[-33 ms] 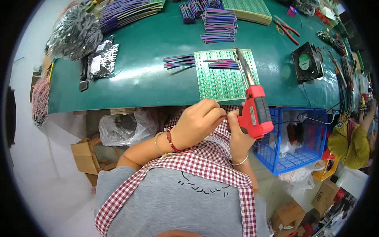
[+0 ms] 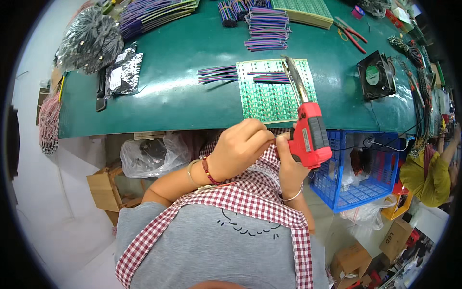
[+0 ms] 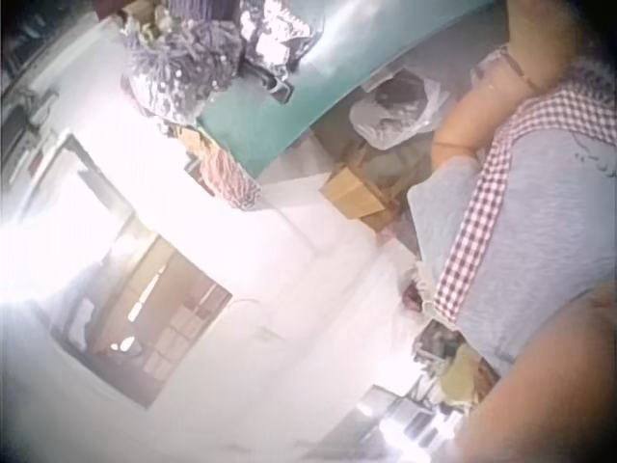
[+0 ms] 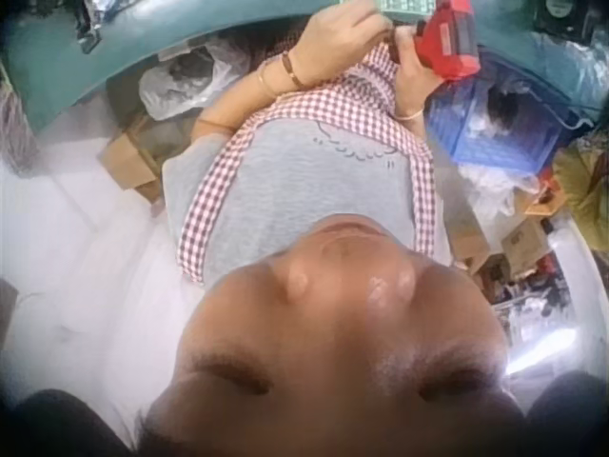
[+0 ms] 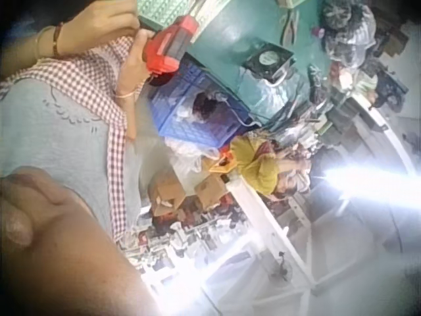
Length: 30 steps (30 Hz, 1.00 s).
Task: The person unbinds and arranges ribbon cables onto a circuit board by hand and solders the wire ends to the board using a soldering tool.
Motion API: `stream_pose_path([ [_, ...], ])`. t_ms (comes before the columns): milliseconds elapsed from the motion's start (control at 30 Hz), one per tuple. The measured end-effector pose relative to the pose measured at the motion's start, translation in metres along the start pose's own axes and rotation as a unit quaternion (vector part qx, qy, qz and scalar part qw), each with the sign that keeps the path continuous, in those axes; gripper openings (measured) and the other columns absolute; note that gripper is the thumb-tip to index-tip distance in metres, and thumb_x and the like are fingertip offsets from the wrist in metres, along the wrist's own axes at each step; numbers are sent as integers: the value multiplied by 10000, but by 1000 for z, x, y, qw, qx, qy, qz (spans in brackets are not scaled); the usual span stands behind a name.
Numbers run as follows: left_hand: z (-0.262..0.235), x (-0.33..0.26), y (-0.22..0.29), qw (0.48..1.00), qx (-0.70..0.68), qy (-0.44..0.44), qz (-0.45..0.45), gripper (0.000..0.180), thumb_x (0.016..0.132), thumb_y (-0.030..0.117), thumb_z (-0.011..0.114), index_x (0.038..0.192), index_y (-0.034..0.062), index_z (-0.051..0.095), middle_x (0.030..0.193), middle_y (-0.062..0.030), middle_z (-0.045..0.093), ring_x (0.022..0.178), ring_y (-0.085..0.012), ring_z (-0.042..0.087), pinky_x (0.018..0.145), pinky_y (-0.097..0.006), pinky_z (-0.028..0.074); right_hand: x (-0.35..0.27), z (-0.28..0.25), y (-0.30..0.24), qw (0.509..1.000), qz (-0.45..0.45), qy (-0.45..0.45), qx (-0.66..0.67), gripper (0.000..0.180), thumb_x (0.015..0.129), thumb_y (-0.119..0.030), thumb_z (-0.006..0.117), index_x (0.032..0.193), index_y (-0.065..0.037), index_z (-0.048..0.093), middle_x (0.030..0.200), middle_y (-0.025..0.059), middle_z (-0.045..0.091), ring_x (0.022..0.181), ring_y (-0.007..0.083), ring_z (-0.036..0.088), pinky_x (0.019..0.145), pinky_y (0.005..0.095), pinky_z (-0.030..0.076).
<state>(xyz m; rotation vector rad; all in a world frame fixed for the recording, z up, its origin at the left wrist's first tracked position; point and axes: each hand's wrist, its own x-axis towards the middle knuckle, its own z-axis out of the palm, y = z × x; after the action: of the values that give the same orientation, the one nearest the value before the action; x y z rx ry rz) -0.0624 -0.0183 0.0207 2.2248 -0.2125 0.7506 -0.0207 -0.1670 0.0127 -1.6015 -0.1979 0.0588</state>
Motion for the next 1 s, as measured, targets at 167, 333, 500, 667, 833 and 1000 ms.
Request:
stream_pose_path([
  [167, -4, 8, -14, 999, 39, 19, -29, 203, 734, 34, 783, 878, 39, 640, 867, -75, 615, 739, -252, 626, 622, -363, 504, 12, 17, -6, 998, 37, -37, 22, 142, 944, -2, 689, 1077, -10, 639, 958, 10, 657, 869, 94, 602, 774, 262, 495],
  [333, -7, 12, -27, 995, 84, 26, -34, 192, 729, 50, 768, 878, 51, 647, 847, -56, 617, 720, -230, 609, 611, -360, 448, 19, 30, -4, 994, 98, -33, 30, 123, 954, -41, 710, 1063, -21, 657, 976, 7, 662, 887, 89, 610, 789, 261, 505],
  [500, -11, 14, -37, 996, 67, 25, -58, 226, 710, 7, 796, 888, 51, 664, 841, -59, 625, 711, -240, 615, 598, -359, 464, 25, 38, -1, 993, 108, -30, 18, 441, 906, -18, 738, 1298, 43, 545, 969, 41, 675, 849, 113, 625, 779, 273, 517],
  [667, -17, 17, -49, 995, 63, 36, -76, 181, 744, 28, 750, 890, 41, 645, 857, -79, 605, 729, -252, 609, 637, -369, 486, 30, 39, 1, 990, 119, -77, 12, 449, 928, -14, 706, 1322, 60, 503, 941, 69, 681, 846, 146, 653, 786, 303, 536],
  [833, -43, 24, -90, 989, 132, 4, -71, 154, 778, 42, 723, 915, 43, 653, 864, -80, 582, 756, -258, 600, 670, -381, 492, 31, 23, 1, 987, 99, -123, -12, 414, 969, -39, 656, 1328, 65, 477, 905, 88, 684, 816, 177, 670, 780, 330, 549],
  [1000, -52, 30, -116, 987, 135, -76, -37, 146, 784, 40, 708, 925, 66, 681, 849, -66, 571, 781, -248, 601, 692, -374, 502, 38, -11, -2, 975, 117, -188, -3, 169, 1003, -127, 620, 914, 14, 645, 846, 70, 670, 766, 149, 620, 738, 322, 523],
])
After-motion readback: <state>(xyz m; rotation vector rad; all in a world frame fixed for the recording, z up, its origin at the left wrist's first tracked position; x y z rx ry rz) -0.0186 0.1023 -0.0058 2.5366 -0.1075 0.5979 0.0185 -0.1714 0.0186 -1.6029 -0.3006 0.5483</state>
